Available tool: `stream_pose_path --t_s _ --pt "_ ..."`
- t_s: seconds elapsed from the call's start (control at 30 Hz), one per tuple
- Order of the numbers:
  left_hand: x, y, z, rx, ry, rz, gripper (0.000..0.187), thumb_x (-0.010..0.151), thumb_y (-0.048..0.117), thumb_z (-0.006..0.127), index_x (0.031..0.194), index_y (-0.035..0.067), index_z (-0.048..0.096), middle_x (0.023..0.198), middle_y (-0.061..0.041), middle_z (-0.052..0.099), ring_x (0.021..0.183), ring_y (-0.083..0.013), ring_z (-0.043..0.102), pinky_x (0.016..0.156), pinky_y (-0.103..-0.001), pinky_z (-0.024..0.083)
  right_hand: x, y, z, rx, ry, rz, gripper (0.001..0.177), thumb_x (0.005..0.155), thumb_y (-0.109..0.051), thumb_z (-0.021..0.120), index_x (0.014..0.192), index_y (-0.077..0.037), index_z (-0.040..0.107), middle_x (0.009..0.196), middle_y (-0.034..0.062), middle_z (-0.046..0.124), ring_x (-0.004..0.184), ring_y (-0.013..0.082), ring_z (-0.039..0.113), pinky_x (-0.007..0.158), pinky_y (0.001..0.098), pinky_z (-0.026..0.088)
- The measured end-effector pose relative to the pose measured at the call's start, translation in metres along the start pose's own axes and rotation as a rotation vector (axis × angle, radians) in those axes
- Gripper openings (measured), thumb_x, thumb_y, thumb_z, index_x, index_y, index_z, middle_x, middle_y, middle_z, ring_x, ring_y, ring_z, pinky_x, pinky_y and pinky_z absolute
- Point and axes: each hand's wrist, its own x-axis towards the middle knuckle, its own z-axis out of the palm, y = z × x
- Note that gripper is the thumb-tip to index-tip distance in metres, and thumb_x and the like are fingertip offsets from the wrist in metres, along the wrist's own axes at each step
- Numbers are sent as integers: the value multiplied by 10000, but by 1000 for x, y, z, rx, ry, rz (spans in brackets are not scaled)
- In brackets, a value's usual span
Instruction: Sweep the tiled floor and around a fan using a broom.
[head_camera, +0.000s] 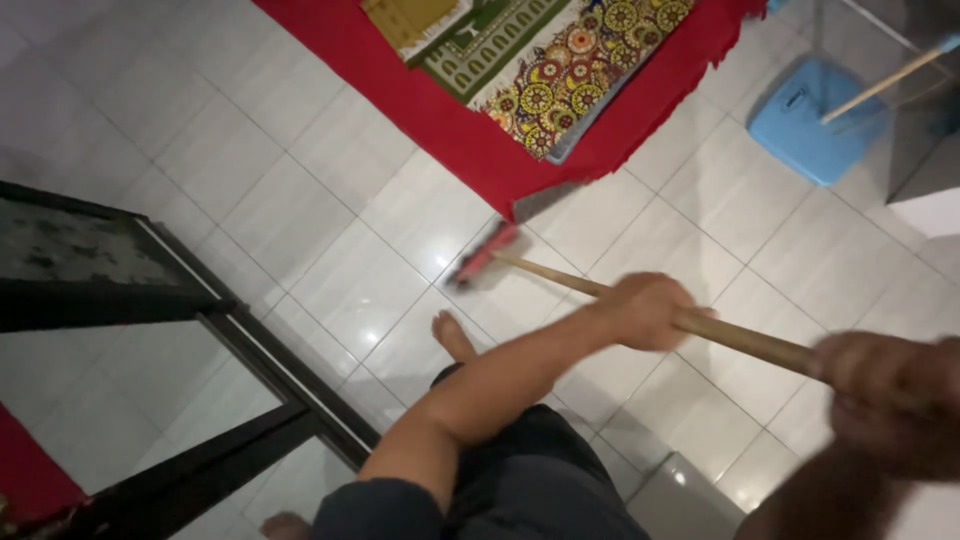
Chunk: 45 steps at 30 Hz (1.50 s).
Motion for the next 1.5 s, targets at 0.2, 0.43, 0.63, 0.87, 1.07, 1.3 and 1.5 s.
stream_pose_path --t_s 0.2,0.43,0.63,0.87,1.07,1.3,1.5 --pt "14 -11 0 -142 -149 35 533 977 430 545 598 70 652 668 -177 690 671 -396 662 693 -488 531 35 -31 56 373 0 347 435 1136 -225 323 716 -134 389 498 22 386 401 171 344 570 422 418" --pt "2 -101 -81 -56 -8 33 456 965 413 569 647 121 716 720 -168 707 746 -399 687 718 -489 537 67 -7 181 393 302 408 513 1174 -154 329 663 -115 324 499 65 297 385 159 289 479 407 383" --pt "-33 -229 -149 -15 238 3 305 921 334 677 690 138 715 751 -153 705 752 -400 683 693 -502 534 83 39 315 375 206 302 440 1091 -186 362 659 -101 349 541 55 359 450 196 369 503 416 440" --pt "-94 -416 -200 298 348 -234 222 874 340 715 768 147 742 816 -119 727 829 -351 685 775 -494 529 38 98 454 293 -233 358 443 1120 -164 440 719 -4 540 703 48 578 701 140 583 645 303 486" --pt "-94 -365 -227 372 323 -245 210 894 311 743 790 132 772 843 -129 734 896 -373 675 827 -510 509 59 96 413 84 -311 452 446 1079 -175 409 702 -2 572 737 65 631 605 123 509 553 293 419" --pt "-45 -175 -233 -49 405 154 169 750 249 717 903 249 787 799 -65 743 796 -326 709 698 -487 536 151 42 230 332 -142 210 304 710 17 689 757 -162 448 572 -26 530 552 178 495 624 397 453" --pt "-34 -212 -203 -107 309 81 196 896 315 662 769 187 737 780 -95 732 818 -357 706 765 -499 548 161 16 319 286 -158 221 225 876 -70 518 732 -121 353 557 58 413 500 232 418 623 497 484"
